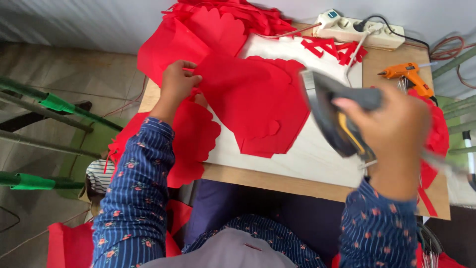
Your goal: Ironing individual red fabric pieces to flatten them on a wooden table
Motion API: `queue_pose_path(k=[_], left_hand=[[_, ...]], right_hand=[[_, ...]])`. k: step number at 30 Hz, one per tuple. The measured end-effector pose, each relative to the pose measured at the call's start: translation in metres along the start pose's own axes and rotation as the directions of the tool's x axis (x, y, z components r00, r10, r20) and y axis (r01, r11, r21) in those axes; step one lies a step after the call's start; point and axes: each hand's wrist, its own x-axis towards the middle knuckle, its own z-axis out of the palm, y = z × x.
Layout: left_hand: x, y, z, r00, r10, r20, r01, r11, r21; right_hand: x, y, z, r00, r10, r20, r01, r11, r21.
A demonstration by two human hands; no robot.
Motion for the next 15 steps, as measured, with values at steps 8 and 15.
queue_pose_path(k=[8, 15], left_hand=[[-0.006, 0.029, -0.004, 0.969, 0.24, 0.063, -0.247, 0.958, 0.146], [0.013, 0.021, 0.005, 0.895, 0.389, 0.216, -0.433, 0.873, 0.222]], right_hand=[[0.11, -0.062, 0.094, 0.81, -0.469, 0.352, 0.44, 0.883, 0.164], [0.117, -0.095, 0.164, 0.632, -0.56, 0.536, 0.56, 0.808, 0.184]])
